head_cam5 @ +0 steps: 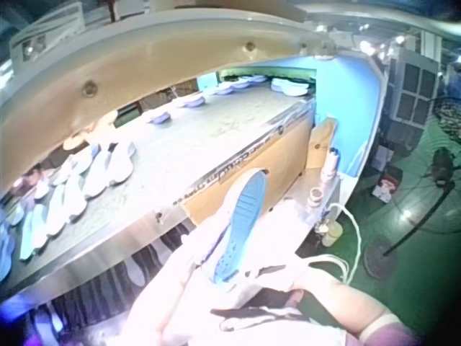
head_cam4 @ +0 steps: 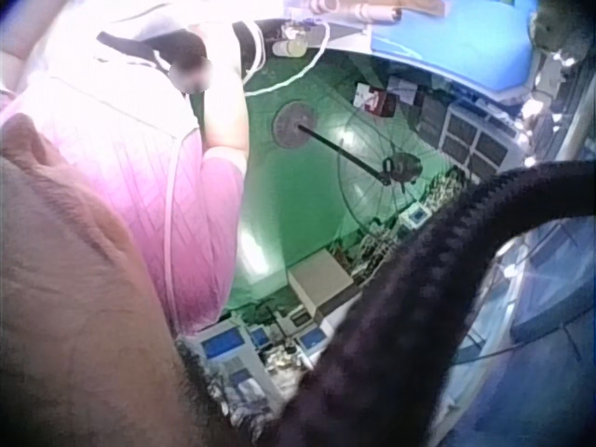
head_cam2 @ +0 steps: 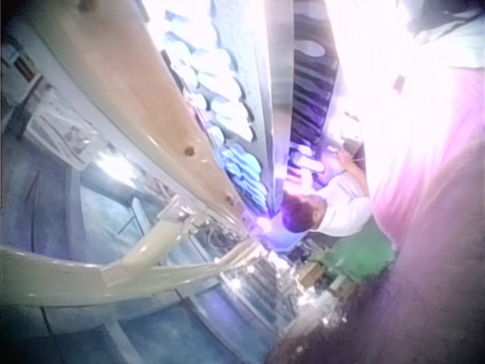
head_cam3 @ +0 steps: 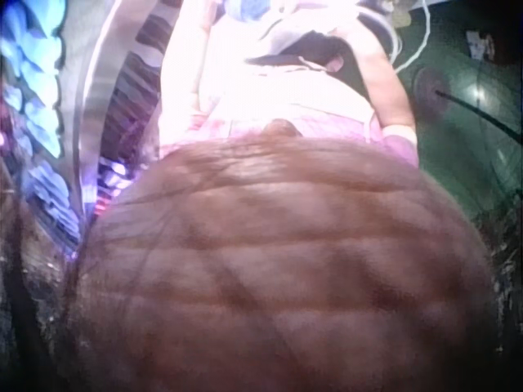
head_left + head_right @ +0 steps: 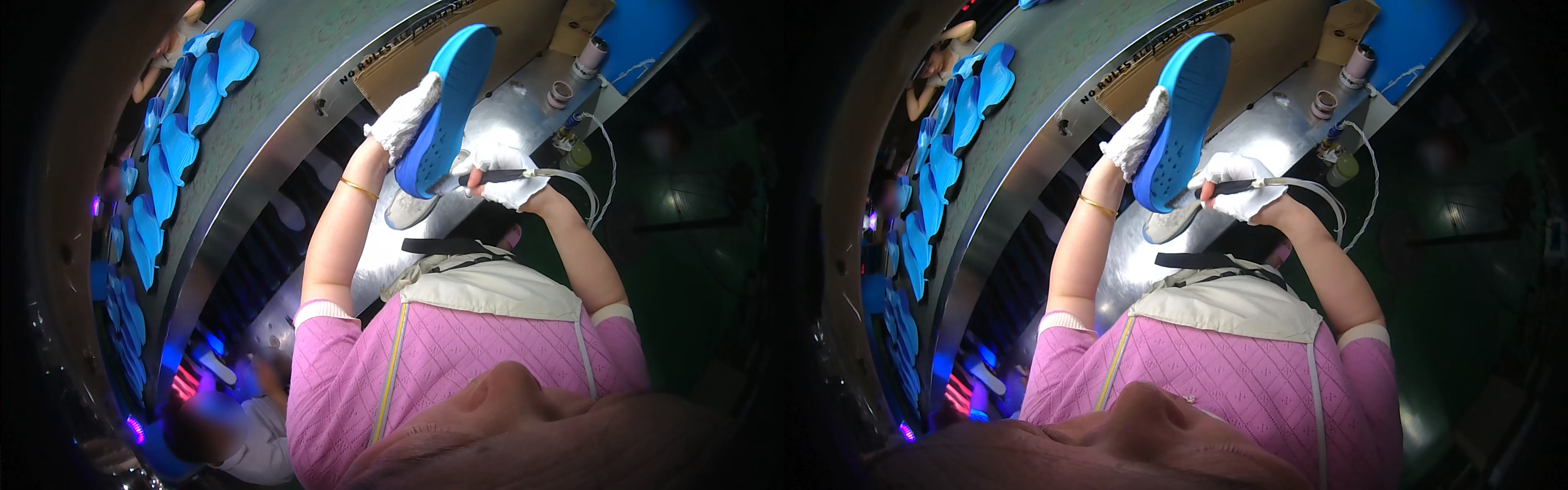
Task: The person walks to an assembly line workstation, puts down a cup, and repeatedly takes shoe soles from an upper tray, applies liquid onto them with a handheld brush tool, and places them onto a conveyor.
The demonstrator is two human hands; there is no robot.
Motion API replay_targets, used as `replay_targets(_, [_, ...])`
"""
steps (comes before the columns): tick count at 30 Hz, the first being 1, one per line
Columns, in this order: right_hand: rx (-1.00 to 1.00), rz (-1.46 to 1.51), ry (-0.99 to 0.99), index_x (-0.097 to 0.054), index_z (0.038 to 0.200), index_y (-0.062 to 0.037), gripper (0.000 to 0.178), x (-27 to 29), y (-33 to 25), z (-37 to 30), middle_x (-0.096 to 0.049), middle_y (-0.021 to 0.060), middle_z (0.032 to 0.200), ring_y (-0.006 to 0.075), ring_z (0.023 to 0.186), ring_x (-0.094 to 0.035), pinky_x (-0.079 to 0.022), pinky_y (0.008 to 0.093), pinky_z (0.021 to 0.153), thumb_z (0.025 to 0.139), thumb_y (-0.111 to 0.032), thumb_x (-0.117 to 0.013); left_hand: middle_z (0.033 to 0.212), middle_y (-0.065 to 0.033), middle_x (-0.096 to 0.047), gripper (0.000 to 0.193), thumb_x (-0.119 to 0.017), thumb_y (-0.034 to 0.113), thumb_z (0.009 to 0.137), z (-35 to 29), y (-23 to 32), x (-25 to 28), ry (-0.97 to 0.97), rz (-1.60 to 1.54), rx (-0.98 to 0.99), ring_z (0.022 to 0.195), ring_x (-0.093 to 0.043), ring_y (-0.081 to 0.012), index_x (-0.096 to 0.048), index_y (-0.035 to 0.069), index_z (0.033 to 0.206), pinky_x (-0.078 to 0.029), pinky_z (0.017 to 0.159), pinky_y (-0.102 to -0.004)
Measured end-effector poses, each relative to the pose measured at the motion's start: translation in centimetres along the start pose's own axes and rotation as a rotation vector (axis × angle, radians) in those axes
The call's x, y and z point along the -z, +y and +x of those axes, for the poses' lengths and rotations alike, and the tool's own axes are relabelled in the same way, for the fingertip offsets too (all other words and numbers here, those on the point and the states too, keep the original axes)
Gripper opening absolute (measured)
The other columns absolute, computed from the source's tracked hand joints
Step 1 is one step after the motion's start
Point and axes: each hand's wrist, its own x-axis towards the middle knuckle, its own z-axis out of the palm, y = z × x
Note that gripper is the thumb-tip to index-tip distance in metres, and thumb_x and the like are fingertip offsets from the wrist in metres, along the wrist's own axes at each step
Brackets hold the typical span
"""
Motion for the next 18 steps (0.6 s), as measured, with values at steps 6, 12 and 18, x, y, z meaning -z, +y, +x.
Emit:
replay_targets(6, [-0.123,0.081,0.133,-0.059,0.071,-0.0052,0.011,0.7,-1.3,0.7,-0.059,0.0049,0.076,0.014,0.072,-0.058,-0.047,0.0269,0.068,0.066,0.004,-0.063,0.09,-0.0076,-0.061,0.057,-0.053,0.051,0.085,0.5,-0.1,0.1,0.064,0.131,0.026,0.075,-0.057,-0.0124,-0.057,0.002,0.112,-0.048,0.069,-0.0268])
replay_targets(12, [-0.104,0.153,0.121,-0.057,0.07,-0.0056,0.009,2.2,-0.8,1.1,-0.058,0.0038,0.074,0.0121,0.071,-0.057,-0.046,0.0256,0.067,0.07,0.003,-0.061,0.089,-0.0084,-0.061,0.059,-0.051,0.054,0.085,0.9,-0.3,0.3,0.102,0.189,0.018,0.073,-0.056,-0.0129,-0.056,0.001,0.11,-0.048,0.067,-0.0267])
replay_targets(18, [0.07,-0.126,0.022,-0.057,0.072,-0.0033,0.01,3.8,-1.4,0.0,-0.06,0.0051,0.075,0.0124,0.07,-0.057,-0.046,0.025,0.066,0.069,0.0,-0.066,0.09,-0.0129,-0.061,0.064,-0.043,0.059,0.085,0.5,-1.4,2.4,-0.035,-0.117,-0.094,0.072,-0.063,-0.0193,-0.049,0.002,0.116,-0.054,0.066,-0.0325])
